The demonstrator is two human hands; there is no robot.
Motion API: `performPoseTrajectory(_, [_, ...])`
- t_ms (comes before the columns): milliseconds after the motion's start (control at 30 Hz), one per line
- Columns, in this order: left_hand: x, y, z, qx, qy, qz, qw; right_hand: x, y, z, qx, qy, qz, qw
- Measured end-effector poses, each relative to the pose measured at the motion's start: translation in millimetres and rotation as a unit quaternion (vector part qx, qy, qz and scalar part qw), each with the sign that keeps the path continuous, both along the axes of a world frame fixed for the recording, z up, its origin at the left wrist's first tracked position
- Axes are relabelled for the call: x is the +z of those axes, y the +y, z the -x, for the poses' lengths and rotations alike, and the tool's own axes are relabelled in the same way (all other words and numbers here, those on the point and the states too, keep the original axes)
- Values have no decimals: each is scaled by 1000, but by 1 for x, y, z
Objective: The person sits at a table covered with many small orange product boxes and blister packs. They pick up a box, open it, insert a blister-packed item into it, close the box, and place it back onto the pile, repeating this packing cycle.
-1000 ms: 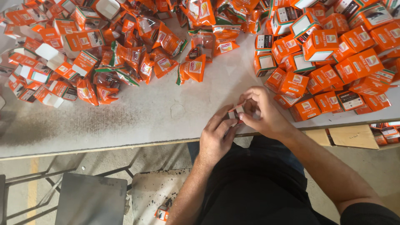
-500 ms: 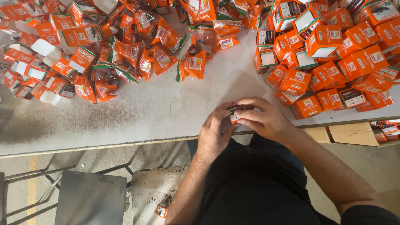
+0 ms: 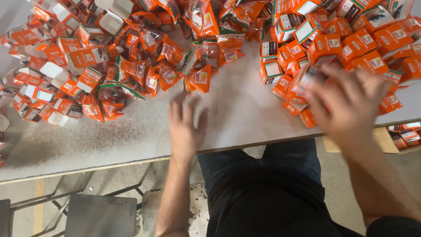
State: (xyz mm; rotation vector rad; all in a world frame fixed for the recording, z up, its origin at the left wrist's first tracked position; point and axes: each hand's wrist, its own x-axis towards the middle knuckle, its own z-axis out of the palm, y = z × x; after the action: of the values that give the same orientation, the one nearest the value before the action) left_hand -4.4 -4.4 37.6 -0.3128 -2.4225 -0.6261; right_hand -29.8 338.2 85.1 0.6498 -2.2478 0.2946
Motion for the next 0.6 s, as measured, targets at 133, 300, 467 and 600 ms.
performPoseTrajectory(133, [8, -16, 67, -22, -54, 80, 995, 15, 9, 12, -91, 41, -42, 994])
performPoseTrajectory(300, [3, 4, 67, -222, -71, 53, 971, -3, -40, -9, 178, 7, 110, 978])
performPoseTrajectory(467, [24, -17, 106, -273, 6, -60, 960, -46, -120, 22, 188, -148, -21, 971])
performPoseTrajectory(600, [50, -66, 206, 61, 154, -103, 981, -67, -125, 24, 232, -217, -40, 947])
